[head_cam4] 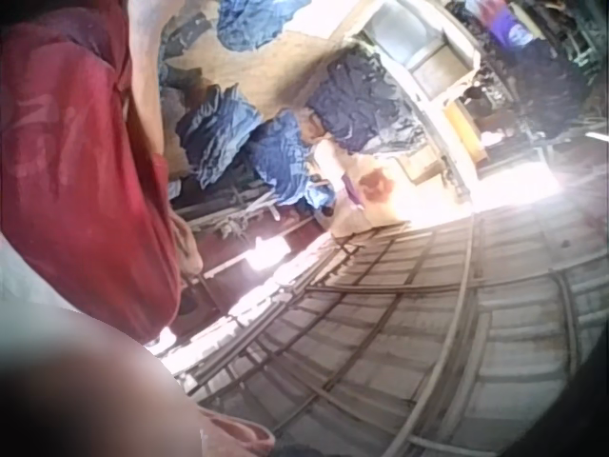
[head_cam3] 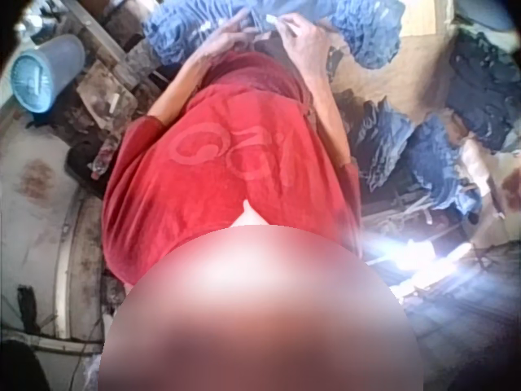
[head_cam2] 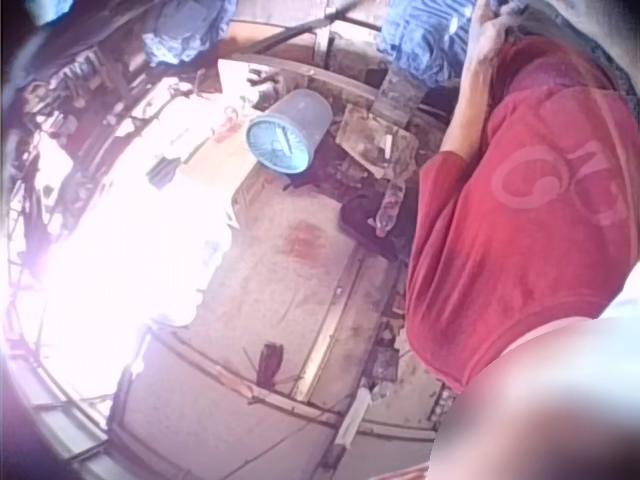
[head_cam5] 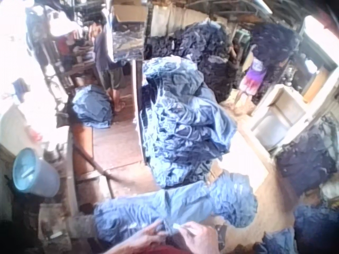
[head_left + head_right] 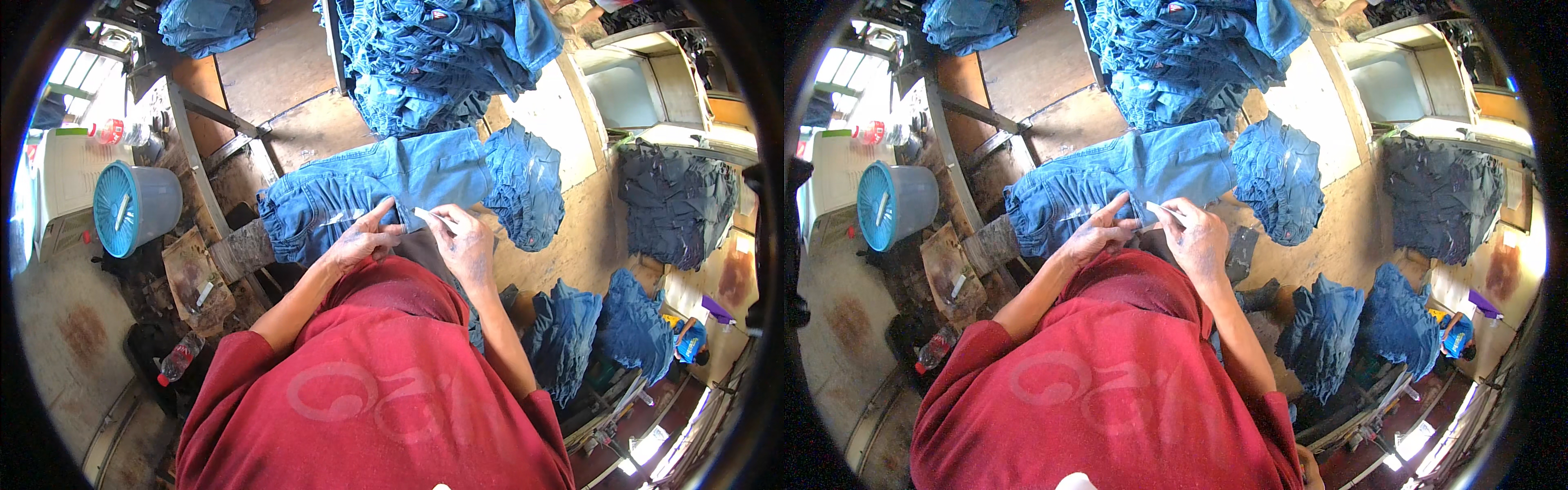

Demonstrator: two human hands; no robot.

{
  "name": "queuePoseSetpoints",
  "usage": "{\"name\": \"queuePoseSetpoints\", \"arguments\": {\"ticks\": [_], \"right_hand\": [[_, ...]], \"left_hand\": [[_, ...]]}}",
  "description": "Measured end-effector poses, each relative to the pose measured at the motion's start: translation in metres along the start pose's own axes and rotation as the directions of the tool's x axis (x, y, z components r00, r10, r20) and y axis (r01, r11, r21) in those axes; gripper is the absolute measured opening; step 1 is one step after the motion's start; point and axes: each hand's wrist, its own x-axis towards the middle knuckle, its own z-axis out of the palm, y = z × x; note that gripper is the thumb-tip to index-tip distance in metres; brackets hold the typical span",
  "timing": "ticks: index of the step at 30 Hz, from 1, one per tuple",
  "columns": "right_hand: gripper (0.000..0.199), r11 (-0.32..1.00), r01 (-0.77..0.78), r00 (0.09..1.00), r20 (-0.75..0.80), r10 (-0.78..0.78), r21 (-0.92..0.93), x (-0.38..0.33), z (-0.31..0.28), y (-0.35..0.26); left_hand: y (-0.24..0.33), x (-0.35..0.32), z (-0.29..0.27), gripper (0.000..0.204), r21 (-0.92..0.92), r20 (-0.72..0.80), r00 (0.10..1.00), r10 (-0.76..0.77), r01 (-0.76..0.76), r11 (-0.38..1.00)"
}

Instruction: The person repeatedly picks up denim shorts from a pile, places them on a work surface, and uses a small handheld tool to scrape or abrade the fabric surface. The person handles multiple pairs of shorts one at a time, turning them over and working on different areas before moving to the next item.

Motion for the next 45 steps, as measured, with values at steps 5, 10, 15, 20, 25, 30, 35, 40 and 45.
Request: {"name": "queuePoseSetpoints", "arguments": {"ticks": [5,10,15,20,25,30,35,40,45], "right_hand": [[0.015,0.954,0.103,0.994,-0.002,-0.108,-0.280,0.020,0.001,0.011],[0.015,0.982,0.050,0.967,0.253,-0.003,-0.181,0.030,-0.004,0.011],[0.018,0.951,0.128,0.988,0.123,-0.097,-0.280,0.036,-0.007,0.009],[0.018,0.921,0.058,0.997,-0.027,-0.074,-0.386,0.044,-0.017,0.021],[0.016,0.990,0.002,0.992,0.123,0.015,-0.138,0.037,-0.014,0.033],[0.014,0.995,0.008,0.994,0.108,0.003,-0.099,0.028,-0.003,0.029],[0.010,0.994,0.092,0.992,0.087,-0.086,-0.058,0.015,0.000,0.011],[0.007,0.899,0.294,0.954,0.039,-0.298,-0.324,-0.003,0.008,-0.006],[0.011,0.877,0.324,0.929,-0.054,-0.365,-0.355,-0.012,0.017,-0.012]], "left_hand": [[0.002,-0.004,0.003,0.103,-0.045,0.035,0.999,-0.011,0.013,0.999],[-0.001,-0.002,0.005,0.105,-0.071,0.022,1.000,-0.019,0.020,0.997],[-0.008,-0.003,0.004,0.105,-0.093,0.045,0.998,0.033,-0.028,0.995],[-0.014,0.009,0.007,0.046,-0.134,-0.084,0.996,0.019,-0.030,0.991],[-0.019,0.018,0.020,0.015,-0.090,-0.242,0.968,0.062,-0.086,0.992],[-0.017,0.002,0.020,0.016,-0.200,-0.244,0.970,0.012,-0.062,0.978],[-0.007,-0.002,0.017,0.024,-0.242,-0.140,0.989,-0.041,0.006,0.970],[0.001,-0.002,0.014,0.082,-0.055,-0.008,1.000,-0.017,0.016,0.998],[0.002,-0.007,0.005,0.103,-0.106,0.096,0.994,-0.051,0.061,0.993]]}}
